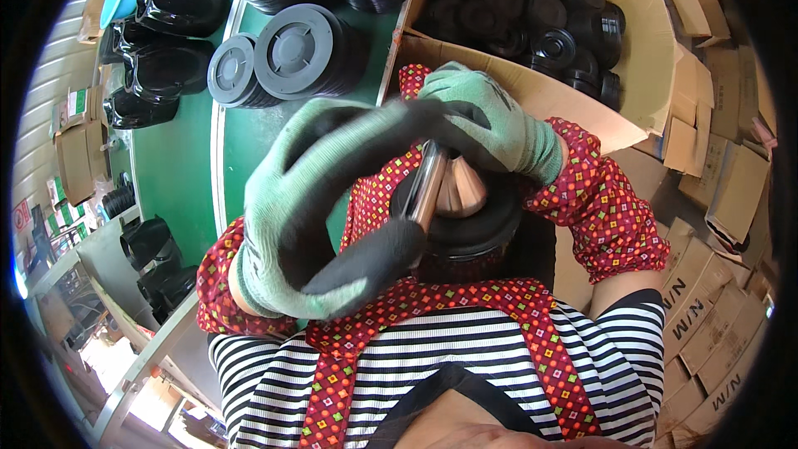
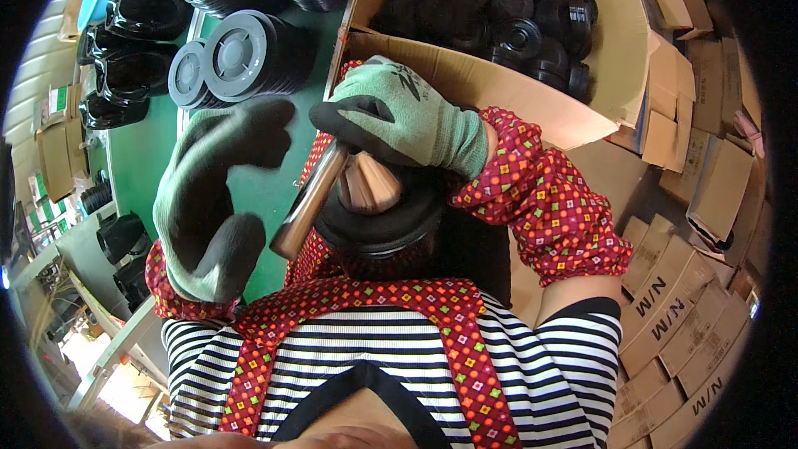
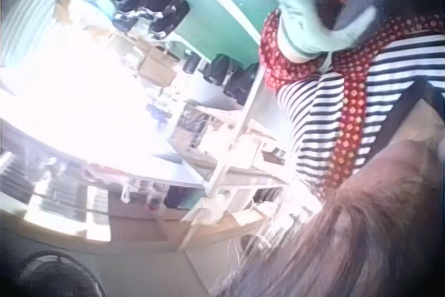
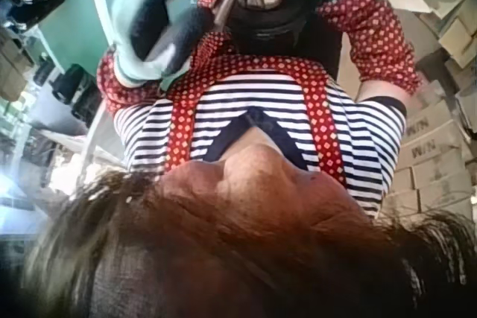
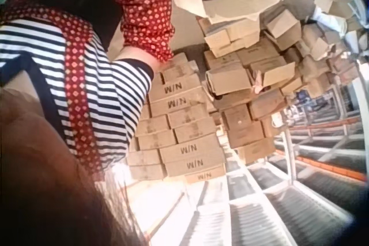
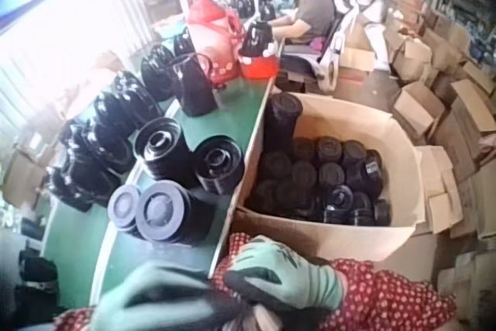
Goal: The person repeatedly picks up black plastic containers and lids from a conveyor belt and a cardboard box, inserts a metal insert into each container, and secures the lid. The person handles the items one at a time and places the assembled units back on the conveyor.
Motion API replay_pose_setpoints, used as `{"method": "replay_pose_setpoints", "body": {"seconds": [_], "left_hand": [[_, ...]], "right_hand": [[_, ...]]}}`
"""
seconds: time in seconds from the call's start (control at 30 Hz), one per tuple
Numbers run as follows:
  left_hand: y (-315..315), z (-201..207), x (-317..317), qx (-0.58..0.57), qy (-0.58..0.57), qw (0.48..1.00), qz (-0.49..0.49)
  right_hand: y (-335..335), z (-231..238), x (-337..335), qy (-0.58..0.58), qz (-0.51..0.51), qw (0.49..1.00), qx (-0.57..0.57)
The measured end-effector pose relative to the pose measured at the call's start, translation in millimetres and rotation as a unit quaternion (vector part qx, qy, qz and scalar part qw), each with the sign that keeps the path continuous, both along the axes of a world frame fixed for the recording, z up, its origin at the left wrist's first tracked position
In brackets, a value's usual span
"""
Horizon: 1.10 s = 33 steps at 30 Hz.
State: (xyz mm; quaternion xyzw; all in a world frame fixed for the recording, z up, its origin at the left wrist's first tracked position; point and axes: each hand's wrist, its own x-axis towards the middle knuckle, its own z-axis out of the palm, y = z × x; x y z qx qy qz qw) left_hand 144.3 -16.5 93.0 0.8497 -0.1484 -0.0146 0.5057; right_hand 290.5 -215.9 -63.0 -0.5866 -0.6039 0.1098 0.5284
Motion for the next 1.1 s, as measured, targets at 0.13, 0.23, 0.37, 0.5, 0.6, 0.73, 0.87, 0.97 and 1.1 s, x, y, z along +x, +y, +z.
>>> {"method": "replay_pose_setpoints", "body": {"seconds": [0.13,0.23,0.37,0.5,0.6,0.73,0.87,0.97,1.1], "left_hand": [[-19,-18,20,-0.088,-0.087,0.98,-0.155],[-31,-24,16,-0.04,-0.069,0.982,-0.169],[-60,-17,11,-0.05,-0.015,0.995,-0.079],[-55,-37,7,-0.091,-0.085,0.985,-0.122],[-34,-50,-9,-0.163,-0.013,0.981,-0.1],[-39,-12,-9,-0.213,0.187,0.957,-0.061],[-42,33,22,0.032,0.085,0.994,-0.056],[-77,3,29,0.32,0.037,0.945,-0.062],[-61,2,22,0.265,0.203,0.943,0.003]], "right_hand": [[-8,-5,-4,0.053,-0.011,0.996,-0.065],[-20,-18,-13,-0.022,-0.021,0.998,-0.062],[-29,-49,-29,0.056,-0.051,0.996,-0.042],[-39,-20,-44,0.081,-0.115,0.987,-0.077],[-40,25,-48,0.033,-0.153,0.974,-0.163],[-32,6,-43,-0.069,-0.139,0.987,-0.049],[-30,-10,-40,-0.05,-0.09,0.988,-0.112],[-29,-26,-49,-0.066,-0.171,0.98,-0.081],[-24,21,-43,-0.047,-0.098,0.979,-0.169]]}}
